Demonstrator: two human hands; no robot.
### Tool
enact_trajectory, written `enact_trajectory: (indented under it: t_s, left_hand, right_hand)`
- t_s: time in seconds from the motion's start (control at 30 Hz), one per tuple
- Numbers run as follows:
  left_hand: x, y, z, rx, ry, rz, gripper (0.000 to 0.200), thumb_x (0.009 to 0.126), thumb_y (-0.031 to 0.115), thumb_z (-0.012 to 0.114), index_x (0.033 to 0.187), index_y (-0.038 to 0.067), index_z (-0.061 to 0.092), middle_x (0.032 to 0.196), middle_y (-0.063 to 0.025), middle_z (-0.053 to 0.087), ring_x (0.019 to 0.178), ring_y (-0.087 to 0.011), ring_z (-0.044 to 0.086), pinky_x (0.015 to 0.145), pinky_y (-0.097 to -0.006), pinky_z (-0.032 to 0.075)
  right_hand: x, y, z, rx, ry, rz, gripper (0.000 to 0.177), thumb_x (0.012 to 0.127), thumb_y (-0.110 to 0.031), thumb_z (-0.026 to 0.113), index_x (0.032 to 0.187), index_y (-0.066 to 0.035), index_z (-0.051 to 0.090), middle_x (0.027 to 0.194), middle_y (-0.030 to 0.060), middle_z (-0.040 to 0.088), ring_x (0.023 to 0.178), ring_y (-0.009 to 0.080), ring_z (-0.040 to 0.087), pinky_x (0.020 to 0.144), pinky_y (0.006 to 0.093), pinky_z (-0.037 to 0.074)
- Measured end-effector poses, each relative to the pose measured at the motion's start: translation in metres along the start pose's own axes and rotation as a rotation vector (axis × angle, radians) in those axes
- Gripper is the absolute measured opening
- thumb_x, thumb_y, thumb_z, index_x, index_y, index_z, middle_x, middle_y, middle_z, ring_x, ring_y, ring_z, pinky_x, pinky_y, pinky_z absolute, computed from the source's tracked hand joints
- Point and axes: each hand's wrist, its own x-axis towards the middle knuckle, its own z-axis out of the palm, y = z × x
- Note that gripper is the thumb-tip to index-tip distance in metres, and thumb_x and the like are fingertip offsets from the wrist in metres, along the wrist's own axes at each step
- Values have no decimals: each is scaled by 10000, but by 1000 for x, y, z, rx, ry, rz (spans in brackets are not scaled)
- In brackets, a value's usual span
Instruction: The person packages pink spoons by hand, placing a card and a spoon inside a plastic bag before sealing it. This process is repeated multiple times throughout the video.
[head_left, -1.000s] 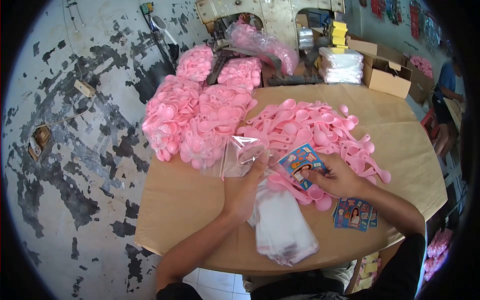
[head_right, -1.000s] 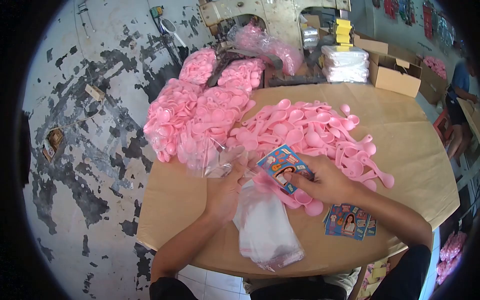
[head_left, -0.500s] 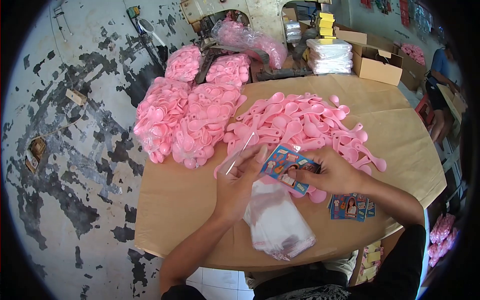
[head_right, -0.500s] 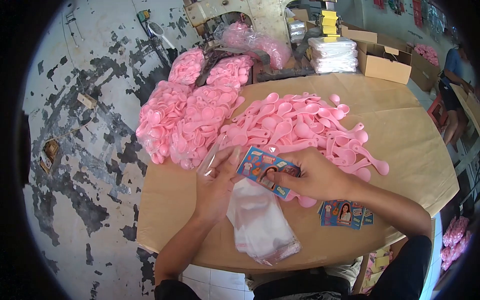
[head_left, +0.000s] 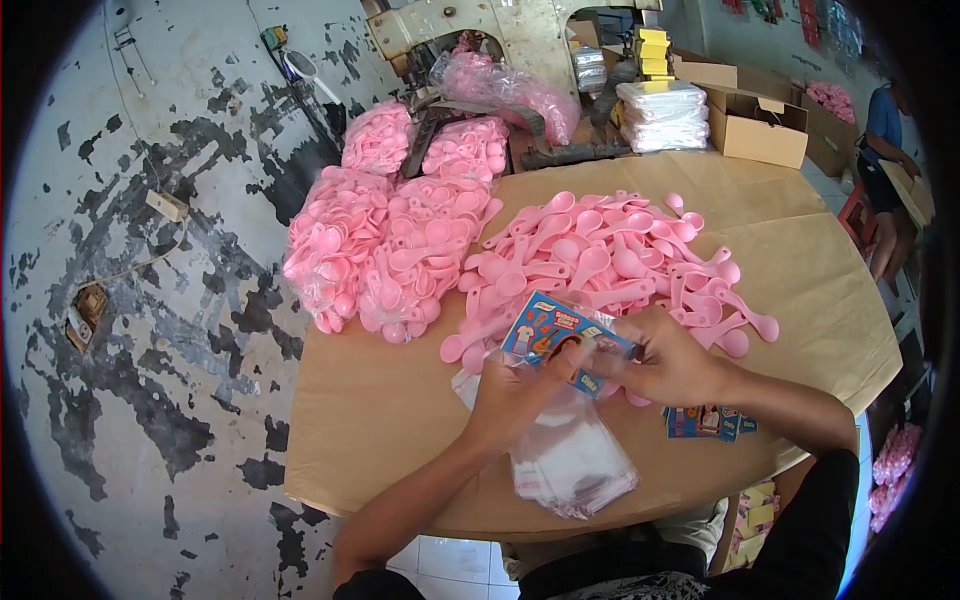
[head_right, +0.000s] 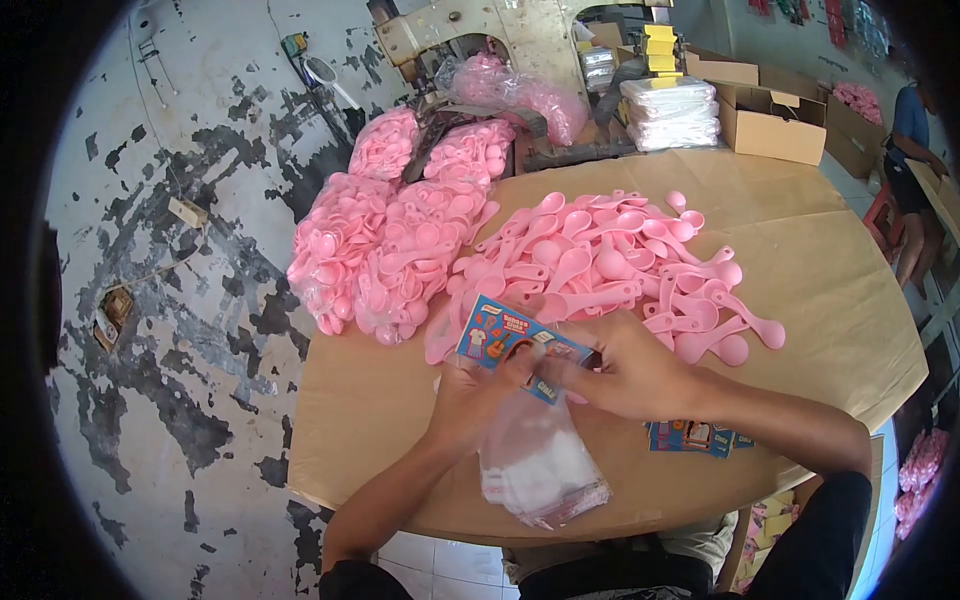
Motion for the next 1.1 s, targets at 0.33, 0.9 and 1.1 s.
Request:
enact_trajectory:
  t_s: [0.33, 0.9, 1.1]
  left_hand:
    - [-4, 7, -4, -353, -42, 15, 446, 1030, 241, 414, 1423, 44, 344, 1423, -134, 442, 1171, -189, 541, 980, -355, 460]
    - [-7, -12, -17, -299, -15, 71, 576, 855, 7, 629, 1362, 94, 370, 1325, -109, 495, 1251, -265, 471, 1073, -449, 376]
    - [-5, -19, -15, -285, 55, 78, 565, 779, -36, 705, 1259, 80, 430, 1327, -165, 494, 1240, -276, 494, 1011, -413, 445]
  right_hand:
    - [3, 13, 6, 220, 11, 30, 223, 951, -152, 606, 1124, -14, 634, 795, -23, 589, 703, 30, 511, 612, 239, 452]
    - [-8, 31, -25, 236, 67, -45, 519, 1008, -451, 393, 974, 6, 636, 647, 60, 607, 596, 122, 566, 576, 273, 469]
    - [-43, 52, -136, -1007, 280, -36, 238, 868, -273, 627, 942, -49, 662, 712, 124, 632, 692, 265, 624, 704, 350, 486]
